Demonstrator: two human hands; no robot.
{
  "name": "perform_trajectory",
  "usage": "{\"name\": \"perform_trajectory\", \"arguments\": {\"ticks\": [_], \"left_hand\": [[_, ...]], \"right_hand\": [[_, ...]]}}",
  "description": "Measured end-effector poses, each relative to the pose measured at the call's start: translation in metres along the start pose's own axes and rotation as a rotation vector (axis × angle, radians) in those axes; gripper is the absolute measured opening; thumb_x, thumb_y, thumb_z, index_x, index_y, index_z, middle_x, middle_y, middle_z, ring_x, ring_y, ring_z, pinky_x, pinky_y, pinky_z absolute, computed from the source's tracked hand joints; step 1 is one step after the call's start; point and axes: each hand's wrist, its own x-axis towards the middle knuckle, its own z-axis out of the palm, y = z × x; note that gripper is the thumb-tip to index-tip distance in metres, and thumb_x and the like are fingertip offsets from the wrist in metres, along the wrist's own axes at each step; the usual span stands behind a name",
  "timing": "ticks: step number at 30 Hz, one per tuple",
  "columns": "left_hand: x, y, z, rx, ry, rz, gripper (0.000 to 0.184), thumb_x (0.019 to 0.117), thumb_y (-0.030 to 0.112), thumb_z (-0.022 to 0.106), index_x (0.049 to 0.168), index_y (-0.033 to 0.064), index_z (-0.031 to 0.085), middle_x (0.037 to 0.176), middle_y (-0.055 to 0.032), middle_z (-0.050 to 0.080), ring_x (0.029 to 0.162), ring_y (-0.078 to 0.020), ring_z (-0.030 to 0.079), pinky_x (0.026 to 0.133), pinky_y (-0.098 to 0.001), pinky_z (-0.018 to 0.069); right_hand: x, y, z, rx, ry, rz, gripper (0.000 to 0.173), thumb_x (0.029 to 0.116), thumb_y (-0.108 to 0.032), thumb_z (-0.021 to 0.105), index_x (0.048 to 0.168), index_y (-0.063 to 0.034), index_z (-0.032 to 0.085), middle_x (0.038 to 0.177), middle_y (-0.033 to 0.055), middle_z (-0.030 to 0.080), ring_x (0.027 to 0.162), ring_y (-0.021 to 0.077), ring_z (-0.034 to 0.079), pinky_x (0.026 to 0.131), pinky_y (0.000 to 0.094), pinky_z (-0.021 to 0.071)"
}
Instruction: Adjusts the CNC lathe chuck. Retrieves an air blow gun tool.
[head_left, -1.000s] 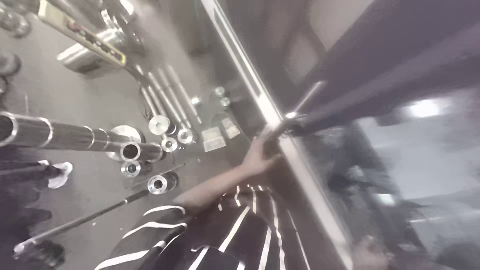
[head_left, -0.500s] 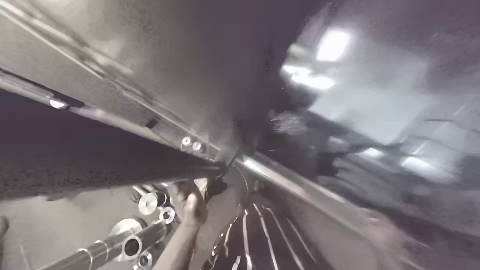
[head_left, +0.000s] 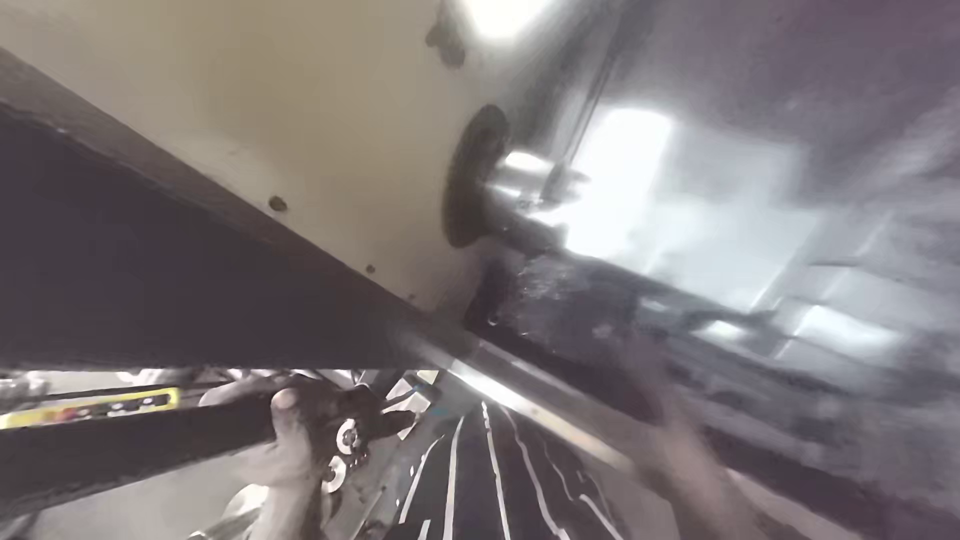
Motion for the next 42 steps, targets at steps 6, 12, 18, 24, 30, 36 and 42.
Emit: {"name": "perform_trajectory", "arguments": {"ticks": [6,12,18,24,30,36,42], "left_hand": [[-0.001,0.001,-0.001,-0.016,-0.040,-0.058,0.024,0.0954,0.048,0.068,0.105,0.0270,0.065,0.076,0.0146,0.068,0.062,-0.0012,0.064,0.059,-0.0205,0.0558],[0.001,-0.007,-0.006,-0.022,-0.062,0.051,0.023,0.0968,0.043,0.068,0.110,0.0258,0.062,0.075,0.0113,0.068,0.059,-0.0047,0.064,0.055,-0.0240,0.0574],[0.001,-0.002,0.000,0.013,-0.019,0.064,0.025,0.0947,0.044,0.071,0.112,0.0287,0.061,0.077,0.0145,0.067,0.059,-0.0030,0.064,0.055,-0.0229,0.0568],[-0.025,-0.024,-0.028,0.233,-0.196,0.149,0.041,0.1041,0.040,0.057,0.134,0.0124,0.059,0.121,0.0068,0.071,0.110,-0.0067,0.068,0.101,-0.0326,0.0543],[-0.098,-0.048,-0.033,0.253,-0.050,-0.451,0.105,0.0868,0.064,0.069,0.146,-0.0126,0.028,0.138,-0.0061,0.057,0.122,-0.0015,0.057,0.104,-0.0229,0.0501],[-0.125,-0.074,-0.039,0.137,0.087,-0.641,0.061,0.0759,0.046,0.085,0.115,0.0082,0.059,0.094,0.0148,0.071,0.087,0.0040,0.068,0.080,-0.0185,0.0583],[-0.158,-0.106,-0.051,0.279,-0.035,-0.677,0.065,0.0888,0.038,0.070,0.122,-0.0151,0.051,0.101,0.0014,0.067,0.091,0.0080,0.063,0.086,-0.0165,0.0548]], "right_hand": [[0.088,-0.087,-0.006,0.246,0.146,-0.265,0.041,0.1117,-0.017,0.039,0.127,0.0149,0.059,0.123,0.0288,0.066,0.110,0.0263,0.066,0.094,0.0319,0.0505],[0.189,-0.067,0.022,0.380,0.102,-0.103,0.053,0.1110,-0.044,0.036,0.123,-0.0020,0.066,0.112,0.0122,0.069,0.098,0.0171,0.066,0.091,0.0385,0.0542],[0.204,-0.097,0.024,0.571,0.125,0.041,0.055,0.1069,-0.059,0.034,0.095,-0.0122,0.060,0.064,-0.0030,0.047,0.052,0.0096,0.046,0.051,0.0298,0.0442],[0.182,-0.130,0.024,0.693,0.070,0.091,0.046,0.1103,-0.041,0.039,0.146,-0.0162,0.051,0.110,0.0033,0.058,0.083,0.0078,0.053,0.069,0.0276,0.0463],[0.200,-0.102,0.039,0.889,0.044,0.058,0.052,0.1049,-0.051,0.047,0.149,-0.0238,0.048,0.142,0.0017,0.056,0.125,0.0153,0.056,0.098,0.0414,0.0514],[0.158,-0.143,0.008,1.069,0.086,0.173,0.035,0.1114,-0.031,0.040,0.139,-0.0128,0.051,0.114,0.0070,0.062,0.094,0.0150,0.063,0.078,0.0342,0.0561],[0.138,-0.132,0.006,1.068,0.188,0.129,0.031,0.1130,-0.017,0.024,0.113,-0.0100,0.054,0.084,-0.0008,0.057,0.070,0.0047,0.059,0.066,0.0225,0.0541]]}}
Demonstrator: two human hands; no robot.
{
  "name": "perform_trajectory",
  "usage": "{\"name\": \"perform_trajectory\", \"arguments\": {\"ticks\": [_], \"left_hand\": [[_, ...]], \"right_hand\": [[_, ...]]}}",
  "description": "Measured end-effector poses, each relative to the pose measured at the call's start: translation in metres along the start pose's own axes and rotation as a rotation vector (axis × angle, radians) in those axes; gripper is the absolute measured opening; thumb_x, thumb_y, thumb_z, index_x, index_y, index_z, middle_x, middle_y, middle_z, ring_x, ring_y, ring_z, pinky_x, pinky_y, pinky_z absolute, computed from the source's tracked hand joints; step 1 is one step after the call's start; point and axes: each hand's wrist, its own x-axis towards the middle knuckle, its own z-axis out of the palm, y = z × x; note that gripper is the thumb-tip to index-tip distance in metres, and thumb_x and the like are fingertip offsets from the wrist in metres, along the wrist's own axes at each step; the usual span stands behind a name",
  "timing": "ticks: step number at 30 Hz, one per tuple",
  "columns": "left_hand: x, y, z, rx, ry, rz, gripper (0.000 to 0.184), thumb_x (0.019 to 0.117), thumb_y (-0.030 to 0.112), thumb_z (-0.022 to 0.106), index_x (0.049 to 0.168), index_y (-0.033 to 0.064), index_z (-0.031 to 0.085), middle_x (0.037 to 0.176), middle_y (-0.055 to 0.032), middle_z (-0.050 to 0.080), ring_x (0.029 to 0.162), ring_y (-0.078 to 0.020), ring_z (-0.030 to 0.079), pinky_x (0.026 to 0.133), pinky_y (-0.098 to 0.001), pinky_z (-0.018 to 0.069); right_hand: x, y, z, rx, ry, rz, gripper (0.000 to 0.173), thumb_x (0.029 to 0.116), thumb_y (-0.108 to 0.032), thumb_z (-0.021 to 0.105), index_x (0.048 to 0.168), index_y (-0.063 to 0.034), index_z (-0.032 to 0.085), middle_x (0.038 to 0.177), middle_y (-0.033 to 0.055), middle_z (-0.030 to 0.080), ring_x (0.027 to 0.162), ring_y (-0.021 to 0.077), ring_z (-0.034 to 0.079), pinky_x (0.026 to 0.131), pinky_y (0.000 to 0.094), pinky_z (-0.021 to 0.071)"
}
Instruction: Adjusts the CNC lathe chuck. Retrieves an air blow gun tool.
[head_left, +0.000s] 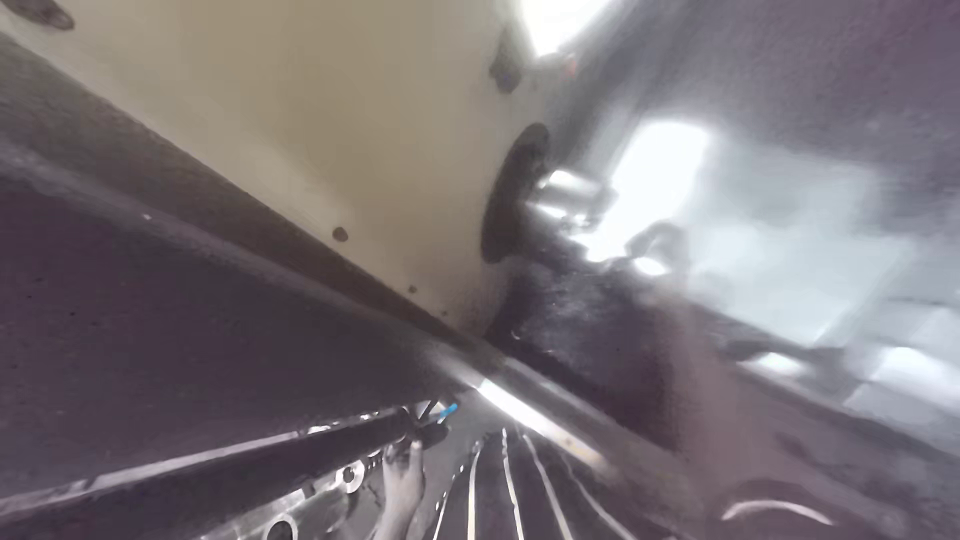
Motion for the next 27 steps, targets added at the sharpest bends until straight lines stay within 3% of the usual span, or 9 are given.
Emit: {"name": "perform_trajectory", "arguments": {"ticks": [2,3,6,8,11,13,16,22,27], "left_hand": [[0.005,-0.009,0.006,-0.010,0.068,0.258,0.064,0.0914,0.050,0.071,0.120,-0.0062,0.057,0.105,0.0100,0.069,0.101,0.0104,0.063,0.093,-0.0160,0.0536],[0.011,-0.009,0.006,0.002,0.119,0.390,0.061,0.0947,0.052,0.066,0.122,-0.0015,0.059,0.109,0.0126,0.069,0.105,0.0098,0.062,0.097,-0.0174,0.0526],[0.024,0.016,-0.005,0.094,0.347,0.500,0.063,0.1054,0.048,0.050,0.130,-0.0102,0.052,0.115,0.0038,0.067,0.108,0.0035,0.064,0.100,-0.0224,0.0524],[0.025,0.031,-0.033,0.086,0.378,0.554,0.061,0.1097,0.037,0.042,0.134,-0.0183,0.041,0.114,-0.0116,0.064,0.106,-0.0101,0.064,0.099,-0.0305,0.0500],[0.012,0.074,-0.079,-0.331,0.192,0.469,0.043,0.0994,0.056,0.056,0.120,0.0192,0.063,0.099,0.0061,0.075,0.094,-0.0082,0.072,0.085,-0.0335,0.0596],[-0.007,0.127,-0.101,-0.515,-0.008,0.358,0.041,0.0931,0.063,0.060,0.111,0.0277,0.069,0.099,0.0102,0.075,0.097,-0.0064,0.072,0.088,-0.0315,0.0592],[0.001,0.141,-0.135,-0.756,-0.577,0.482,0.046,0.0958,0.050,0.062,0.132,0.0222,0.061,0.116,-0.0052,0.073,0.113,-0.0286,0.068,0.105,-0.0500,0.0505],[-0.035,0.118,-0.139,-0.433,-1.011,0.331,0.057,0.0946,0.056,0.064,0.143,0.0287,0.052,0.110,0.0025,0.070,0.097,-0.0139,0.068,0.088,-0.0313,0.0578],[-0.051,0.118,-0.125,0.119,-1.081,0.445,0.068,0.0983,0.064,0.052,0.144,0.0128,0.054,0.106,0.0007,0.069,0.085,-0.0054,0.066,0.074,-0.0276,0.0603]], "right_hand": [[0.005,0.044,-0.049,-0.154,-0.118,-0.166,0.030,0.1113,-0.009,0.031,0.125,-0.0037,0.057,0.099,0.0029,0.062,0.082,0.0050,0.060,0.076,0.0231,0.0522],[0.022,0.098,-0.091,-0.184,-0.249,-0.526,0.037,0.1087,-0.016,0.039,0.132,0.0087,0.054,0.108,0.0132,0.068,0.088,0.0072,0.066,0.070,0.0210,0.0549],[-0.029,0.093,-0.103,-0.421,0.058,0.038,0.038,0.1083,-0.033,0.047,0.139,-0.0123,0.057,0.120,0.0060,0.066,0.098,0.0139,0.062,0.085,0.0377,0.0536],[-0.060,0.109,-0.117,-0.333,0.074,0.106,0.033,0.1102,-0.036,0.039,0.131,-0.0167,0.057,0.105,0.0009,0.065,0.085,0.0105,0.063,0.072,0.0328,0.0556],[-0.128,0.097,-0.102,-0.155,0.190,0.248,0.039,0.1116,-0.044,0.026,0.108,-0.0197,0.057,0.079,-0.0052,0.062,0.066,0.0046,0.062,0.058,0.0237,0.0547],[-0.153,0.114,-0.112,0.102,0.151,0.155,0.042,0.1108,-0.045,0.026,0.105,-0.0180,0.058,0.078,-0.0046,0.065,0.066,0.0051,0.064,0.057,0.0241,0.0567],[-0.160,0.142,-0.146,0.192,0.067,-0.007,0.046,0.1065,-0.056,0.034,0.120,-0.0206,0.061,0.097,-0.0014,0.071,0.085,0.0115,0.069,0.072,0.0356,0.0607],[-0.211,0.123,-0.144,0.290,-0.145,-0.183,0.052,0.1048,-0.058,0.024,0.109,-0.0244,0.064,0.095,-0.0014,0.072,0.087,0.0137,0.070,0.074,0.0396,0.0611],[-0.249,0.088,-0.116,0.210,0.196,-0.116,0.052,0.1089,-0.056,0.022,0.126,-0.0205,0.057,0.103,0.0027,0.068,0.093,0.0173,0.068,0.080,0.0441,0.0596]]}}
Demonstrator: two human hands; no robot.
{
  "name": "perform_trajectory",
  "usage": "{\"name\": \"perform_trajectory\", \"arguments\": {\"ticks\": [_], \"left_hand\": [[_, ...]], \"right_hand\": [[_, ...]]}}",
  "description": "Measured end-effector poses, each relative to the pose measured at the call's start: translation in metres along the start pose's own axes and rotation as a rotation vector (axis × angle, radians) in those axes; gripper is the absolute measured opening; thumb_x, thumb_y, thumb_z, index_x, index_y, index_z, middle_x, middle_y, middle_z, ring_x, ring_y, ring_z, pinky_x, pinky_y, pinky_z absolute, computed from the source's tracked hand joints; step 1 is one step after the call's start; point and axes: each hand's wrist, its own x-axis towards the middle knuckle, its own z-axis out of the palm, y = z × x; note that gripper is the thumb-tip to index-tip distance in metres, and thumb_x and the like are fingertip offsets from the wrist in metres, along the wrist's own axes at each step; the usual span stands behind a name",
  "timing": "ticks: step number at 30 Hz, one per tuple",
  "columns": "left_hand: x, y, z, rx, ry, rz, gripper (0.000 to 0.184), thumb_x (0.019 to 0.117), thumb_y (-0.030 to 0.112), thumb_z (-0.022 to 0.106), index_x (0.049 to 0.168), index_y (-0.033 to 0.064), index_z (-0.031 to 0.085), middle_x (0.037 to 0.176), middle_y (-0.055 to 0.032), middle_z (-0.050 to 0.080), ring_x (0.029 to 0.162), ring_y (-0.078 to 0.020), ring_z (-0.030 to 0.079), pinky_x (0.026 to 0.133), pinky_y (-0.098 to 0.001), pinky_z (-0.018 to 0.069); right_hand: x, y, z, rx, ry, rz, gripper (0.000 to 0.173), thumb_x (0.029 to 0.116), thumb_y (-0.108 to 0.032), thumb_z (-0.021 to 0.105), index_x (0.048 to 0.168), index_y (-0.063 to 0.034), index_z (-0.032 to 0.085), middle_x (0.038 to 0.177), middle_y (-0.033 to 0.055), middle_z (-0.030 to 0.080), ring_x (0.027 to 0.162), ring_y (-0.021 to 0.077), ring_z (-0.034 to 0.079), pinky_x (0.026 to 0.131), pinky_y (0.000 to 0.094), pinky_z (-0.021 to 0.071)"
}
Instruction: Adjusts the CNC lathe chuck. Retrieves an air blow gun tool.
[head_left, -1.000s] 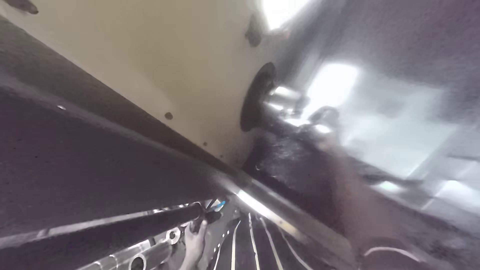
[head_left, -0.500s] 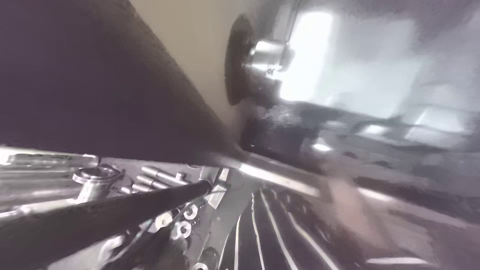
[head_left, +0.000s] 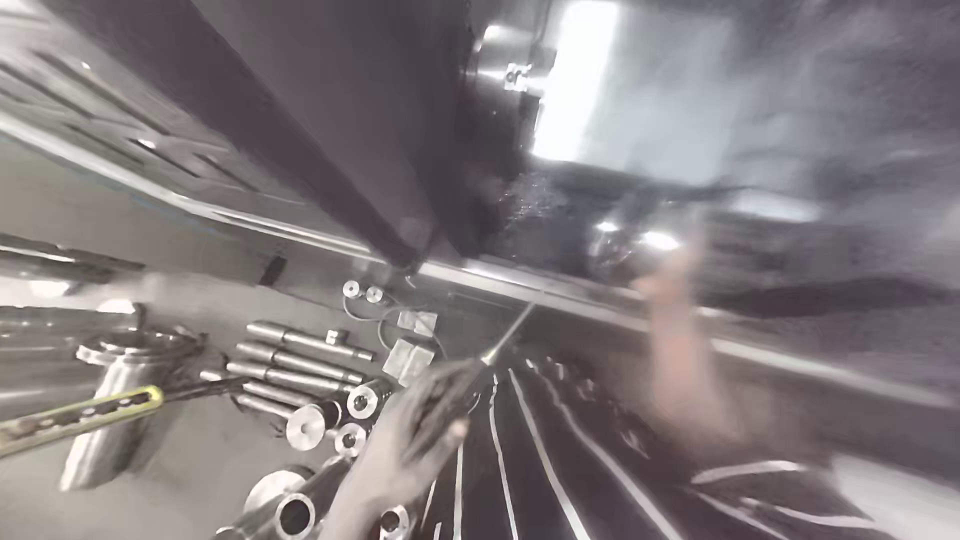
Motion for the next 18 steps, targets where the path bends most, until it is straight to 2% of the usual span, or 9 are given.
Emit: {"name": "perform_trajectory", "arguments": {"ticks": [2,4,6,8,10,12,14,16,18], "left_hand": [[0.009,0.005,0.012,0.114,-0.037,-0.127,0.062,0.0969,0.063,0.053,0.140,0.0195,0.059,0.102,0.0037,0.071,0.082,-0.0038,0.067,0.072,-0.0301,0.0606],[0.024,0.009,0.021,0.158,-0.104,-0.277,0.055,0.0968,0.060,0.056,0.140,0.0250,0.059,0.106,0.0051,0.072,0.088,-0.0051,0.069,0.079,-0.0344,0.0611],[0.041,0.012,0.030,0.162,-0.156,-0.348,0.052,0.0969,0.057,0.058,0.137,0.0235,0.061,0.102,0.0031,0.072,0.084,-0.0073,0.070,0.077,-0.0364,0.0615],[0.059,0.015,0.040,0.134,-0.200,-0.391,0.052,0.0977,0.056,0.057,0.136,0.0209,0.061,0.104,0.0013,0.072,0.084,-0.0087,0.071,0.077,-0.0365,0.0624],[0.084,0.020,0.045,0.171,-0.224,-0.426,0.053,0.0973,0.059,0.057,0.134,0.0201,0.063,0.109,-0.0002,0.072,0.091,-0.0103,0.071,0.083,-0.0389,0.0611],[0.110,0.024,0.052,0.261,-0.267,-0.460,0.056,0.0967,0.063,0.054,0.133,0.0210,0.064,0.112,-0.0014,0.073,0.100,-0.0124,0.070,0.090,-0.0430,0.0587],[0.138,0.027,0.061,0.309,-0.307,-0.491,0.055,0.0965,0.064,0.054,0.130,0.0214,0.065,0.110,-0.0017,0.073,0.101,-0.0137,0.070,0.092,-0.0454,0.0579],[0.164,0.025,0.071,0.299,-0.319,-0.515,0.051,0.0971,0.061,0.056,0.130,0.0224,0.066,0.104,-0.0008,0.073,0.093,-0.0129,0.071,0.086,-0.0438,0.0597],[0.181,0.020,0.084,0.307,-0.337,-0.552,0.050,0.0978,0.060,0.056,0.132,0.0246,0.064,0.105,-0.0020,0.073,0.095,-0.0158,0.071,0.088,-0.0472,0.0587]], "right_hand": [[0.006,0.002,-0.002,-0.029,0.054,0.032,0.051,0.1085,-0.056,0.025,0.130,-0.0206,0.056,0.107,0.0036,0.068,0.096,0.0184,0.068,0.082,0.0455,0.0588],[0.021,0.011,-0.010,-0.028,-0.040,-0.018,0.053,0.1089,-0.055,0.024,0.126,-0.0178,0.057,0.103,0.0042,0.068,0.093,0.0176,0.068,0.079,0.0444,0.0595],[0.032,0.013,-0.013,-0.031,-0.098,-0.012,0.055,0.1094,-0.053,0.019,0.120,-0.0154,0.056,0.096,0.0036,0.066,0.085,0.0157,0.067,0.073,0.0409,0.0594],[0.035,0.007,-0.012,-0.071,-0.064,0.059,0.052,0.1108,-0.050,0.017,0.124,-0.0157,0.054,0.096,0.0027,0.065,0.084,0.0133,0.066,0.072,0.0373,0.0595],[0.047,0.004,-0.015,-0.110,-0.069,0.132,0.049,0.1113,-0.048,0.018,0.132,-0.0177,0.051,0.103,0.0022,0.064,0.090,0.0122,0.065,0.077,0.0365,0.0581],[0.062,0.006,-0.020,-0.188,-0.054,0.173,0.047,0.1116,-0.046,0.019,0.130,-0.0180,0.052,0.101,0.0008,0.064,0.089,0.0108,0.065,0.076,0.0352,0.0582],[0.076,0.008,-0.030,-0.251,-0.037,0.216,0.047,0.1102,-0.050,0.024,0.126,-0.0194,0.055,0.098,-0.0013,0.065,0.086,0.0096,0.065,0.074,0.0338,0.0571],[0.096,0.021,-0.052,-0.258,-0.149,0.175,0.051,0.1087,-0.055,0.026,0.127,-0.0177,0.057,0.100,-0.0013,0.068,0.087,0.0094,0.067,0.074,0.0322,0.0593],[0.115,0.025,-0.063,-0.217,-0.210,0.166,0.050,0.1097,-0.052,0.024,0.125,-0.0164,0.056,0.097,-0.0007,0.068,0.084,0.0099,0.068,0.074,0.0323,0.0603]]}}
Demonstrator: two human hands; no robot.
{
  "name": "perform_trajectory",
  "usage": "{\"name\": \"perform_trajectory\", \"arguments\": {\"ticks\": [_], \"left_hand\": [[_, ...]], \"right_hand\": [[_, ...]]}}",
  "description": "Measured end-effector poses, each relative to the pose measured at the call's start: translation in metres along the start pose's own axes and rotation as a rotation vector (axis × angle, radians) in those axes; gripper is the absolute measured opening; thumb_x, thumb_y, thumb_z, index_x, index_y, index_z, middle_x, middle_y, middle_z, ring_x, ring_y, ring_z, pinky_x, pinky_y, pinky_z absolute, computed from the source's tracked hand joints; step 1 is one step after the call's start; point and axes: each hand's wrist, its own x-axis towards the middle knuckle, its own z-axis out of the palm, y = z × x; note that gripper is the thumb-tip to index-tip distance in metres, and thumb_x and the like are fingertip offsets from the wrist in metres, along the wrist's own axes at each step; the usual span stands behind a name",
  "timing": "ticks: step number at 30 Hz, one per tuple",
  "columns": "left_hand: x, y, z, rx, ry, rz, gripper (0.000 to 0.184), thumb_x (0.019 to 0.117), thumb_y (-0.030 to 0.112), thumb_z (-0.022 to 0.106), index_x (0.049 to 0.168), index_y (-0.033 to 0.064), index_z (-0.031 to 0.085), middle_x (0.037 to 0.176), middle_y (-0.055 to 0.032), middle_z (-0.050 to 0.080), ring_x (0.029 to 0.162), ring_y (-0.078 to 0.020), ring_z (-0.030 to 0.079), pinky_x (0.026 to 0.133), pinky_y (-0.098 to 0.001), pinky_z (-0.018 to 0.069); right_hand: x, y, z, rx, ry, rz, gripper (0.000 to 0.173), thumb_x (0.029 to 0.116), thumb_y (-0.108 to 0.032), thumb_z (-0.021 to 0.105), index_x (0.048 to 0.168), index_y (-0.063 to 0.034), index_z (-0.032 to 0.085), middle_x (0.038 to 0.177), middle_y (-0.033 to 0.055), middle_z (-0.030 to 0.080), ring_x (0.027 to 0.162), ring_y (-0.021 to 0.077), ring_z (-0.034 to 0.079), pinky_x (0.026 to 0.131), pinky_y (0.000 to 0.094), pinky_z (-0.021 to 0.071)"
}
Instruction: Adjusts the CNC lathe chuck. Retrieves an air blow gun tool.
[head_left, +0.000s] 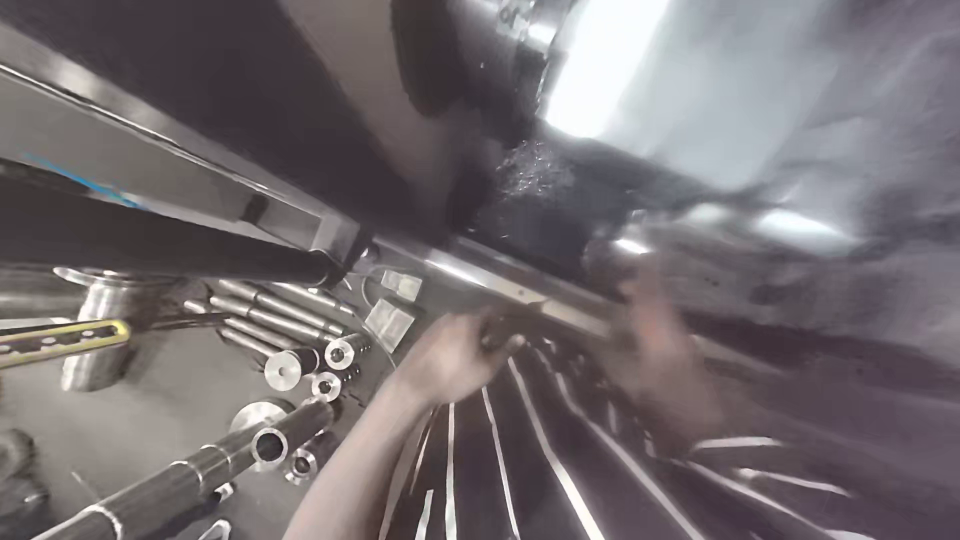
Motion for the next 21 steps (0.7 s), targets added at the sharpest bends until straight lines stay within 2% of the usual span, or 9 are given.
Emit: {"name": "perform_trajectory", "arguments": {"ticks": [3,5,7,10,12,14,15,18,21], "left_hand": [[0.021,0.010,0.008,0.021,-0.029,-0.027,0.047,0.0990,0.056,0.057,0.134,0.0267,0.063,0.108,-0.0031,0.073,0.102,-0.0179,0.070,0.092,-0.0501,0.0565],[0.032,0.015,0.010,0.046,-0.053,-0.045,0.045,0.0997,0.056,0.055,0.134,0.0290,0.063,0.107,-0.0017,0.073,0.101,-0.0172,0.070,0.091,-0.0502,0.0567],[0.039,0.024,0.006,0.088,-0.060,-0.062,0.043,0.0997,0.057,0.055,0.133,0.0298,0.062,0.102,-0.0014,0.072,0.095,-0.0184,0.070,0.085,-0.0513,0.0569],[0.042,0.042,-0.004,0.124,-0.018,-0.047,0.042,0.0984,0.058,0.057,0.130,0.0302,0.061,0.086,0.0007,0.068,0.079,-0.0173,0.067,0.074,-0.0495,0.0570],[0.041,0.052,-0.010,0.120,0.042,-0.005,0.041,0.0979,0.056,0.058,0.126,0.0265,0.063,0.081,0.0015,0.066,0.073,-0.0159,0.065,0.068,-0.0470,0.0561],[0.041,0.059,-0.014,0.122,0.092,0.010,0.040,0.0970,0.054,0.060,0.123,0.0242,0.064,0.079,0.0008,0.065,0.071,-0.0165,0.065,0.066,-0.0466,0.0553],[0.041,0.061,-0.015,0.125,0.114,0.014,0.040,0.0967,0.054,0.061,0.124,0.0251,0.064,0.079,0.0010,0.065,0.071,-0.0164,0.065,0.066,-0.0465,0.0555],[0.047,0.055,-0.011,0.148,0.188,0.029,0.036,0.0962,0.052,0.061,0.123,0.0287,0.065,0.078,0.0024,0.066,0.069,-0.0158,0.065,0.064,-0.0464,0.0559],[0.056,0.045,-0.005,0.154,0.175,-0.020,0.037,0.0975,0.054,0.059,0.124,0.0275,0.064,0.081,-0.0008,0.067,0.073,-0.0199,0.067,0.065,-0.0493,0.0558]], "right_hand": [[0.014,-0.021,0.012,0.023,0.101,0.102,0.043,0.1105,-0.049,0.026,0.117,-0.0182,0.056,0.088,-0.0017,0.064,0.078,0.0095,0.066,0.070,0.0323,0.0590],[0.018,-0.023,0.012,0.035,0.103,0.101,0.040,0.1109,-0.046,0.030,0.117,-0.0165,0.056,0.087,-0.0008,0.064,0.076,0.0096,0.065,0.067,0.0311,0.0586],[0.014,-0.026,0.015,0.005,0.075,0.096,0.038,0.1125,-0.040,0.026,0.115,-0.0152,0.055,0.084,-0.0017,0.063,0.073,0.0076,0.064,0.064,0.0281,0.0576],[0.001,-0.019,0.003,-0.084,-0.077,0.052,0.037,0.1132,-0.036,0.024,0.125,-0.0173,0.054,0.095,-0.0072,0.064,0.083,-0.0001,0.064,0.073,0.0200,0.0572],[0.012,-0.013,0.002,-0.088,-0.019,0.065,0.034,0.1126,-0.032,0.029,0.122,-0.0136,0.056,0.093,-0.0043,0.066,0.081,0.0022,0.065,0.071,0.0222,0.0577],[0.018,-0.027,0.021,-0.103,0.092,0.165,0.034,0.1137,-0.028,0.027,0.124,-0.0100,0.053,0.093,-0.0007,0.059,0.079,0.0051,0.060,0.071,0.0246,0.0541],[0.022,-0.026,0.020,-0.117,0.079,0.171,0.034,0.1134,-0.031,0.025,0.121,-0.0126,0.053,0.091,-0.0026,0.058,0.077,0.0038,0.059,0.069,0.0235,0.0541],[0.043,0.006,-0.008,-0.042,-0.069,0.080,0.042,0.1090,-0.049,0.032,0.114,-0.0191,0.061,0.089,-0.0040,0.069,0.077,0.0050,0.067,0.067,0.0276,0.0595],[0.024,-0.023,0.024,-0.117,0.021,0.144,0.045,0.1124,-0.043,0.021,0.120,-0.0151,0.056,0.093,-0.0018,0.063,0.082,0.0056,0.063,0.073,0.0278,0.0566]]}}
